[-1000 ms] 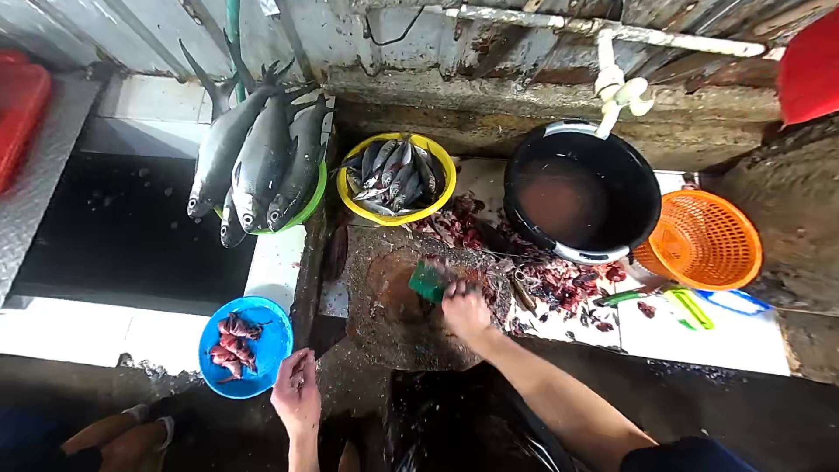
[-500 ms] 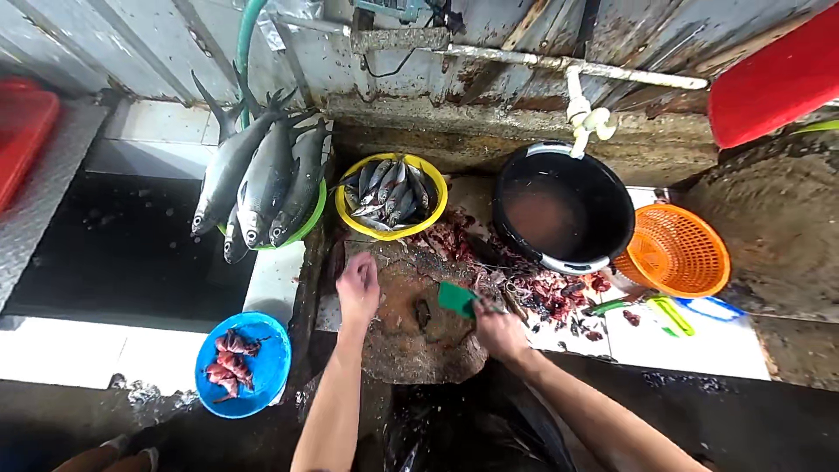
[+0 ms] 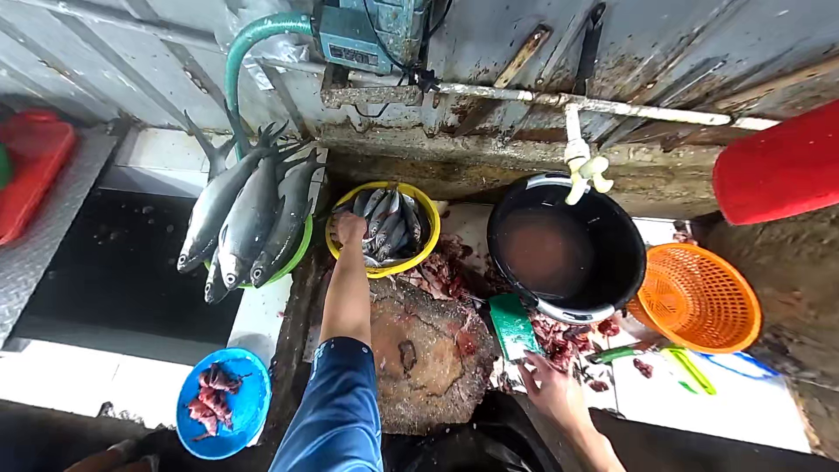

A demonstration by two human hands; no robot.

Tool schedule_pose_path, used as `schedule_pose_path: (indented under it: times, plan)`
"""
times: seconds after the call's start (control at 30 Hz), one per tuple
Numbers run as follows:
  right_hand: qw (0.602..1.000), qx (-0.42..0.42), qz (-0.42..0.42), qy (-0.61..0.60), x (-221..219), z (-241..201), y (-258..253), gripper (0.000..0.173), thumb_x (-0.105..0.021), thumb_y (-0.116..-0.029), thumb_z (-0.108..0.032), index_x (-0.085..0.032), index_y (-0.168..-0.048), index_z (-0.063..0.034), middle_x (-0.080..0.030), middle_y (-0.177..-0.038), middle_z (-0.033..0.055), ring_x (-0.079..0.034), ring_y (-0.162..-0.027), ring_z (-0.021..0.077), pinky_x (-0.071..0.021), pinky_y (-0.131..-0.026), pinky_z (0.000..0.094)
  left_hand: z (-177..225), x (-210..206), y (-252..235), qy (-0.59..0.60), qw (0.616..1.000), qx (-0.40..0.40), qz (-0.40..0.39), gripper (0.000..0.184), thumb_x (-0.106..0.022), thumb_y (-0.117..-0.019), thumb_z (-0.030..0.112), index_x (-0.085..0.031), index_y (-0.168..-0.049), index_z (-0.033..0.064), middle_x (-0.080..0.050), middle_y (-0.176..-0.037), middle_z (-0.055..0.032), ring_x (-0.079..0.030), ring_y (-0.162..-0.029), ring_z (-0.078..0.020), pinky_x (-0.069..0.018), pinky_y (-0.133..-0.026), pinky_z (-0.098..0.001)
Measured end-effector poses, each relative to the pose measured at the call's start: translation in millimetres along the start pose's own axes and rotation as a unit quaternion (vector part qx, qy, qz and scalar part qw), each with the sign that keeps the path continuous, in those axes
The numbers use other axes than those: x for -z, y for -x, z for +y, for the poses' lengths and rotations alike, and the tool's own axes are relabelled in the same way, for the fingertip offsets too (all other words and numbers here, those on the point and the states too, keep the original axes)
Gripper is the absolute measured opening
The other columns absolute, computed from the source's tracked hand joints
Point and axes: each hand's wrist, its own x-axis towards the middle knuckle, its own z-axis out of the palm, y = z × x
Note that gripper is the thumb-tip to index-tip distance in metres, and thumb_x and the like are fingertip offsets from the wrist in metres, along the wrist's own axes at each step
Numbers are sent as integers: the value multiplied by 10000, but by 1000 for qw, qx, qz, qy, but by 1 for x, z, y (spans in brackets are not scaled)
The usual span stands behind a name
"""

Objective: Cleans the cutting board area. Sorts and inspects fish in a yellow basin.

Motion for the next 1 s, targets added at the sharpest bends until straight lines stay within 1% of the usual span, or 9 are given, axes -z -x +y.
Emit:
schedule_pose_path:
  times: [0.1, 0.2, 0.47, 0.53, 0.63, 0.7, 0.77, 0.87, 1.0]
  plan:
    - [999, 27, 24, -28, -4, 5, 2, 357, -638, -949, -292, -739, -1235, -104, -779, -1002, 117, -751, -755, 342, -593, -672, 618, -29, -23, -50, 66, 969, 51, -232, 665, -693, -945, 452, -552, -1387, -25, -528, -1432, -293, -490, -1364, -440, -407, -1092, -652]
    - [996, 59, 41, -46, -2, 1, -14, 368, -586, -967, -303, -737, -1240, -107, -779, -979, 94, -745, -741, 306, -598, -672, 582, -37, -12, -48, 113, 951, -25, -287, 670, -744, -938, 395, -546, -1421, -25, -533, -1442, -279, -510, -1362, -414, -418, -1132, -593]
    - [983, 140, 68, -98, 19, -60, -86, 349, -561, -1000, -336, -745, -1216, -133, -779, -1033, 55, -758, -859, 236, -623, -778, 511, -42, 12, 0, 183, 929, -320, 14, 371, -753, -945, 208, -697, -1266, 31, -730, -1154, -192, -702, -1102, -363, -552, -1003, -518]
    - [984, 133, 44, -111, 25, -75, -92, 341, -585, -990, -346, -743, -1223, -152, -779, -1015, 57, -756, -850, 246, -617, -770, 533, -35, 26, 14, 180, 925, -334, -8, 380, -743, -956, 227, -694, -1297, 65, -727, -1180, -172, -693, -1127, -345, -537, -1031, -510]
    - [967, 151, 7, -204, 30, -115, -124, 324, -656, -963, -252, -721, -1234, -87, -776, -1038, 99, -756, -911, 259, -613, -831, 559, -27, 44, 1, 102, 940, -262, -191, 596, -695, -925, 535, -637, -1400, 180, -679, -1326, -117, -636, -1246, -293, -510, -1079, -510]
    - [951, 130, -34, -278, 29, -139, -157, 361, -609, -1003, -217, -670, -1259, 29, -751, -1080, 190, -751, -935, 302, -605, -880, 551, -38, 47, -16, 43, 960, -185, -204, 828, -654, -867, 704, -555, -1477, 154, -579, -1462, -154, -495, -1401, -363, -454, -1113, -589]
    - [958, 71, -33, -275, 20, -156, -203, 469, -544, -1045, -359, -659, -1266, 38, -727, -1113, 240, -736, -964, 357, -579, -904, 583, -50, 47, -21, 0, 981, -61, -184, 854, -633, -921, 627, -468, -1508, 28, -447, -1556, -226, -394, -1460, -417, -405, -1122, -637]
    - [969, -27, -15, -244, 6, -177, -281, 625, -482, -1039, -546, -629, -1353, -26, -662, -1276, 268, -639, -1200, 418, -466, -1043, 637, -57, 39, -14, 9, 970, 103, -221, 812, -694, -925, 469, -443, -1475, -73, -419, -1512, -337, -494, -1332, -509, -482, -1008, -674]
    - [945, -89, -42, -312, -6, -222, -347, 677, -478, -1024, -609, -589, -1387, -49, -620, -1319, 273, -625, -1185, 433, -501, -965, 660, -82, 13, -17, 98, 959, 199, -174, 733, -574, -997, 484, -397, -1526, 8, -549, -1425, -268, -651, -1169, -433, -567, -919, -609]
